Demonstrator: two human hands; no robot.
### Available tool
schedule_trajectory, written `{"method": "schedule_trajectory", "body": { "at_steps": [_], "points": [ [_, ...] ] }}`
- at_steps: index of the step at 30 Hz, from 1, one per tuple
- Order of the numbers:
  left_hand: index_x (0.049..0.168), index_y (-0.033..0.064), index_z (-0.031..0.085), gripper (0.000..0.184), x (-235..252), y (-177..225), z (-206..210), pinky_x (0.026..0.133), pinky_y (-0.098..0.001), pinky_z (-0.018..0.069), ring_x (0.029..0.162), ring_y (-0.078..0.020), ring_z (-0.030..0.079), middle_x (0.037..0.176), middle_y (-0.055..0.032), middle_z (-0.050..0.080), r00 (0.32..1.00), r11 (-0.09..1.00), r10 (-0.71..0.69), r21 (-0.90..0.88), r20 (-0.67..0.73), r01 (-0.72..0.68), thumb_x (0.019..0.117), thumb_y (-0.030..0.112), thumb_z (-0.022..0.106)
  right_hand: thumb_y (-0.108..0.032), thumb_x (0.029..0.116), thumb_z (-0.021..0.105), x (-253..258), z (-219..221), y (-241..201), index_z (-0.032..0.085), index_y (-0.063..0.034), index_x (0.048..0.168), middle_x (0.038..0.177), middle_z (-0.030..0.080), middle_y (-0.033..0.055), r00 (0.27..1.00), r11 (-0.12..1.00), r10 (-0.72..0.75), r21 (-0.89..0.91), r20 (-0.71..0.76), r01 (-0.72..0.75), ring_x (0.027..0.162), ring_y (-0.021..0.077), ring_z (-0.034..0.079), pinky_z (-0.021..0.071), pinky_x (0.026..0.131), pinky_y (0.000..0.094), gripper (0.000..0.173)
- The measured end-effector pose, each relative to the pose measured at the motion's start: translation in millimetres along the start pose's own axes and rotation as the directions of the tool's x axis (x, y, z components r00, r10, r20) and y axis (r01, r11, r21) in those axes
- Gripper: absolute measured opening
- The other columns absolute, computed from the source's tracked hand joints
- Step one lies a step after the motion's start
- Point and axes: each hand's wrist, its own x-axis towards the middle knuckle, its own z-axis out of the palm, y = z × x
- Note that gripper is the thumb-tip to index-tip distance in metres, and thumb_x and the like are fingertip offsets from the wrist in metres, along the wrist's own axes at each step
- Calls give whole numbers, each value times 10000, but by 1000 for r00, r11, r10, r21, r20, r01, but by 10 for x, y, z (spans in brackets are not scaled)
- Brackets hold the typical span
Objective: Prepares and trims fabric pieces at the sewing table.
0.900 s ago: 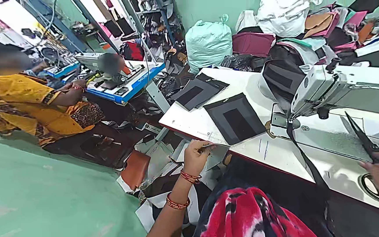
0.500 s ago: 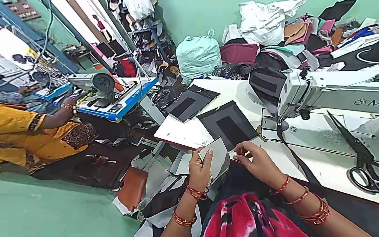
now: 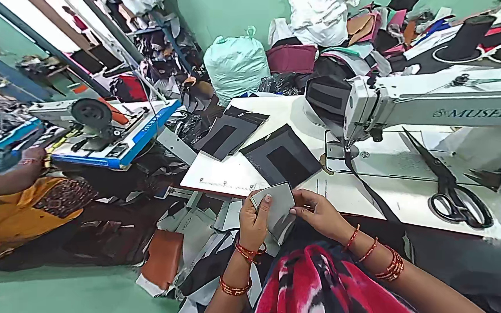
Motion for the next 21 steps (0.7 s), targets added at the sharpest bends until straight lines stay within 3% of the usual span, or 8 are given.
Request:
{"method": "schedule_trajectory", "body": {
  "at_steps": [4, 11, 15, 21],
  "points": [
    [1119, -62, 603, 163, 43, 10, 108, 828, -208, 610, 859, -2, 718, 928, 28, 738, 993, 995, -95, 27, -64, 97, 1010, 46, 549, -37, 940, 648, -24, 23, 6, 667, 18, 1084, 940, 702, -2, 995, 993, 11, 118, -96, 0, 837, 1, 666, 566, 798, 180, 155],
    [1108, -46, 614, 151, 50, -62, 159, 809, -236, 616, 835, -39, 725, 904, -4, 737, 960, 968, -249, -21, -129, 248, 1025, 60, 546, -33, 1012, 542, -57, -32, 7, 696, -9, 1053, 872, 703, -27, 983, 973, 127, 210, -133, -97, 764, 22, 662, 569, 742, 202, 161],
    [1103, -38, 615, 142, 69, -61, 186, 815, -240, 616, 839, -43, 725, 903, 0, 738, 961, 970, -245, -33, -132, 243, 1023, 57, 546, -20, 1030, 505, -74, -71, 20, 681, 5, 1073, 903, 700, -4, 975, 955, 191, 250, -115, -157, 795, 49, 677, 585, 771, 229, 183],
    [1102, -11, 597, 119, 278, 159, 142, 821, -224, 610, 850, -5, 715, 901, 58, 726, 986, 996, -77, 25, -148, 81, 1018, 52, 540, 32, 990, 525, -109, -80, 113, 669, 48, 1139, 1058, 700, 46, 985, 980, 174, 96, 12, -175, 943, -7, 650, 536, 881, 178, 208]
  ]
}}
